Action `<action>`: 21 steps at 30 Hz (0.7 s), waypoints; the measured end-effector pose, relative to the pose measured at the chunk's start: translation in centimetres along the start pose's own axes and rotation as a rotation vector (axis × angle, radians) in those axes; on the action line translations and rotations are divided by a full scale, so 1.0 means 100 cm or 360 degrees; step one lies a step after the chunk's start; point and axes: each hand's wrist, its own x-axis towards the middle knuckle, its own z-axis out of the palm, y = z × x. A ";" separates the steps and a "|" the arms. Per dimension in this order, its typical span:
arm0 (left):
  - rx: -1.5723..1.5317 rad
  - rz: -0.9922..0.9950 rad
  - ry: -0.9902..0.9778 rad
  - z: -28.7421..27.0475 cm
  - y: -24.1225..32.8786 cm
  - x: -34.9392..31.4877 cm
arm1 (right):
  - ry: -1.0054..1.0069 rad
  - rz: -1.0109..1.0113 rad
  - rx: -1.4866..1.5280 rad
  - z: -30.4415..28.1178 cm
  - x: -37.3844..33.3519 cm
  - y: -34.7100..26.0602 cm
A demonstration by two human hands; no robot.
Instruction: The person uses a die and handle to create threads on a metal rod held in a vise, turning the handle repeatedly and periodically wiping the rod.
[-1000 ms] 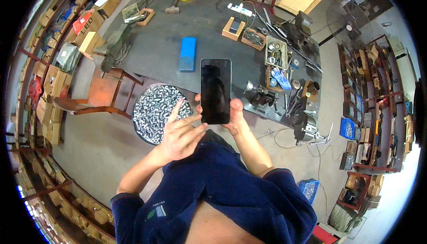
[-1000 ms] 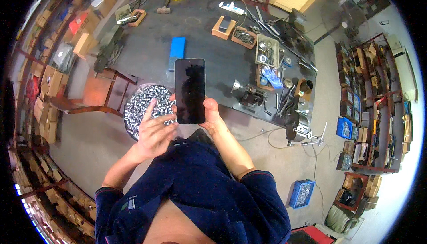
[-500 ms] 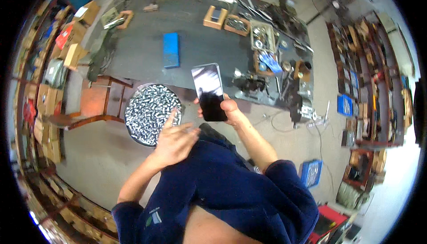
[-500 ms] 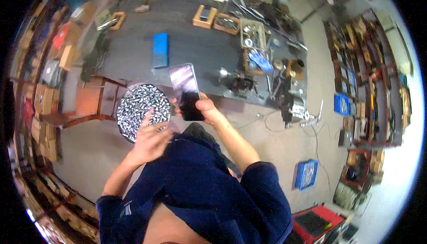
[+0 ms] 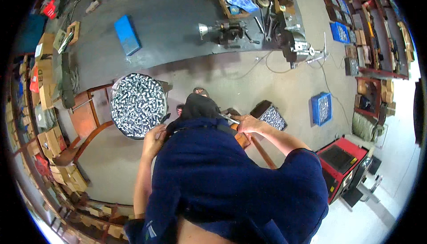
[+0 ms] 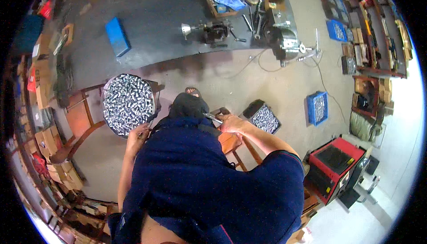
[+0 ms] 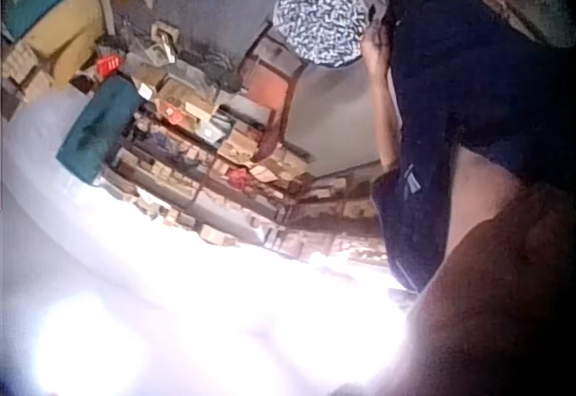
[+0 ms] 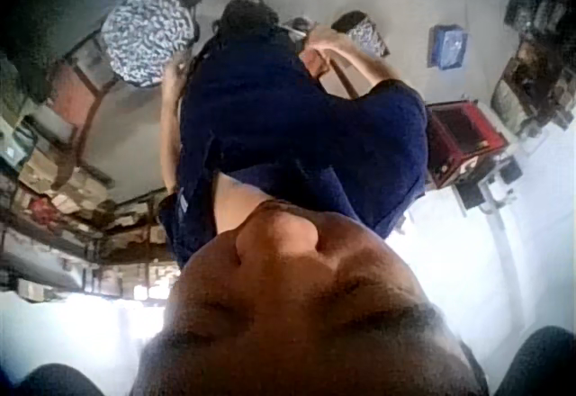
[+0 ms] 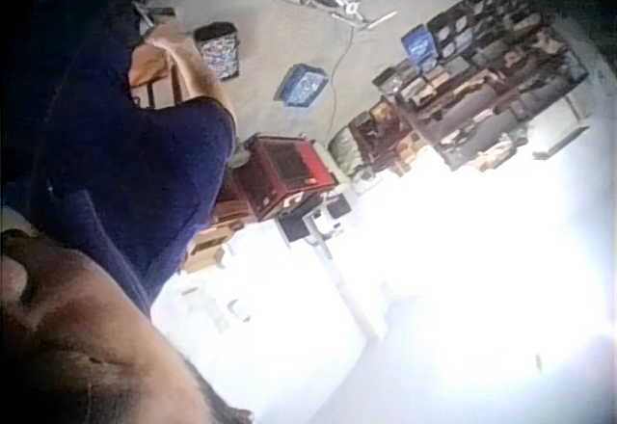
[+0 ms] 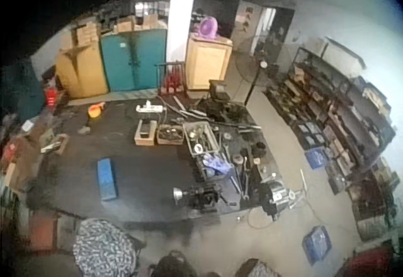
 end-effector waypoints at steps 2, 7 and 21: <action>-0.0188 -0.0110 -0.0013 -0.003 -0.004 -0.009 | 0.0002 0.0088 0.0159 -0.012 -0.022 -0.021; -0.0199 -0.0157 0.0046 -0.006 -0.025 -0.015 | 0.0095 -0.0112 0.0244 -0.017 -0.049 -0.022; 0.0050 -0.0077 0.0199 -0.015 -0.016 -0.020 | 0.0264 -0.0196 0.0344 -0.004 -0.009 -0.002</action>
